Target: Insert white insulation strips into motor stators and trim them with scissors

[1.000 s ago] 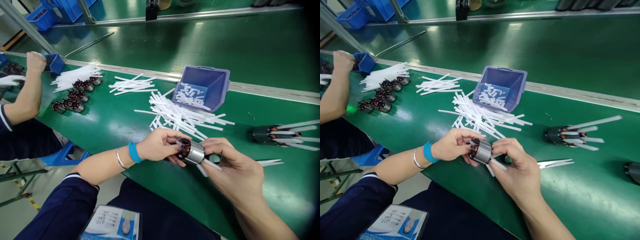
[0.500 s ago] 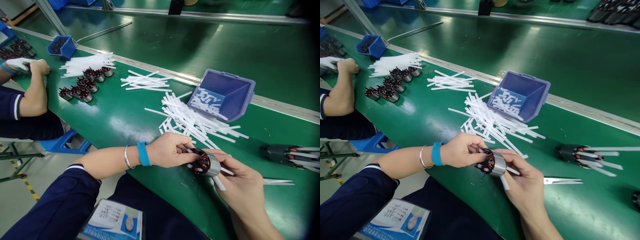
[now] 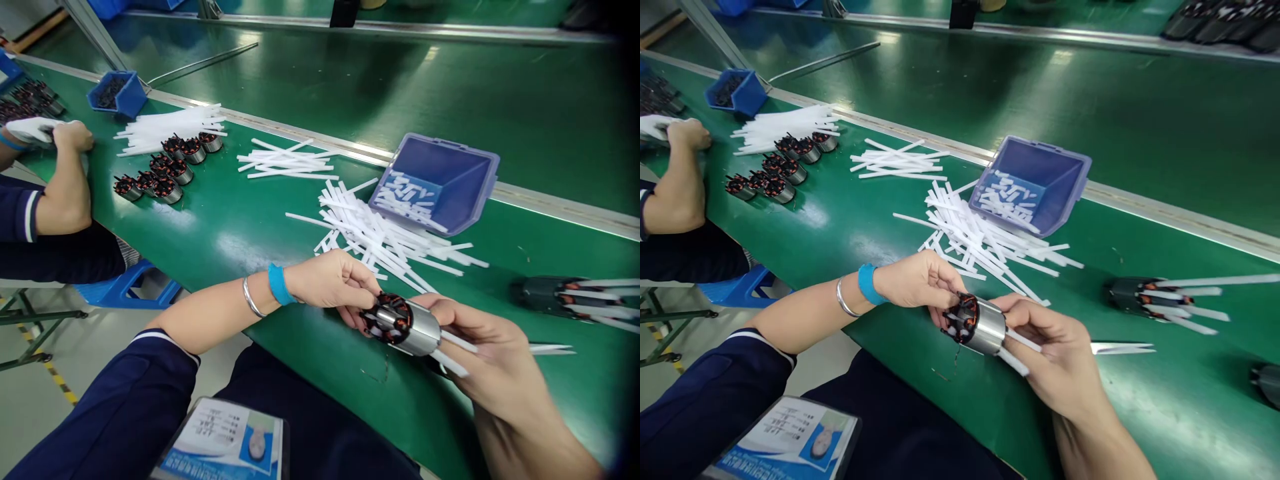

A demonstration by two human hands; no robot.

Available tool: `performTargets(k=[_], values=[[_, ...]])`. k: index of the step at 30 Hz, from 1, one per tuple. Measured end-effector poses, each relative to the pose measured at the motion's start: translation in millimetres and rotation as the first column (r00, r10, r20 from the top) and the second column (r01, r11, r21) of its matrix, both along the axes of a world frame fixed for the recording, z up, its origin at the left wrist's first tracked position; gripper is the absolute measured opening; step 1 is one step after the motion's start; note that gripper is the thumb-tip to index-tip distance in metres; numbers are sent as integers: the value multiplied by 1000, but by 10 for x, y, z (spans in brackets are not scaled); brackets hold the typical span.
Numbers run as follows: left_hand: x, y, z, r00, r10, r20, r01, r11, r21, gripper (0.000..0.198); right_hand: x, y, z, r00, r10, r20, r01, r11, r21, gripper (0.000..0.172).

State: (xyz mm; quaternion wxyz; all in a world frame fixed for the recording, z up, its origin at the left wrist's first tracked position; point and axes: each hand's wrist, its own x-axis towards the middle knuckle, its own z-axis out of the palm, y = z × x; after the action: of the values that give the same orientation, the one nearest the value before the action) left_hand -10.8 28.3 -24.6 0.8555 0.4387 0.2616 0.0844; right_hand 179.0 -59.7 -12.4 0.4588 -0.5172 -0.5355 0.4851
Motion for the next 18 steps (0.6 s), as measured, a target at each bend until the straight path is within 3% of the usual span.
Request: performTargets(k=[4, 8, 10, 12, 15, 18], values=[[-16, 15, -8, 999, -21, 35, 21, 1000, -9, 8, 27, 32, -32, 990, 43, -137, -46, 999, -24, 37], [-46, 26, 69, 997, -13, 78, 12, 1000, 4, 32, 61, 12, -154, 991, -25, -133, 19, 999, -45, 24], [-67, 42, 119, 997, 39, 72, -42, 999, 35, 38, 61, 6, -188, 992, -44, -117, 41, 999, -30, 19], [-99, 82, 168, 984, 168, 51, -172, 980, 97, 37, 39, 14, -190, 994, -106, -24, 107, 992, 73, 16], [-165, 186, 235, 909, 406, 96, -417, 871, 260, 30, -51, 49, -178, 930, -209, 303, 84, 922, 377, 9], [-218, 276, 276, 816, 540, 207, -574, 708, 412, 20, -198, 98, -227, 782, -235, 578, -93, 872, 481, 6]])
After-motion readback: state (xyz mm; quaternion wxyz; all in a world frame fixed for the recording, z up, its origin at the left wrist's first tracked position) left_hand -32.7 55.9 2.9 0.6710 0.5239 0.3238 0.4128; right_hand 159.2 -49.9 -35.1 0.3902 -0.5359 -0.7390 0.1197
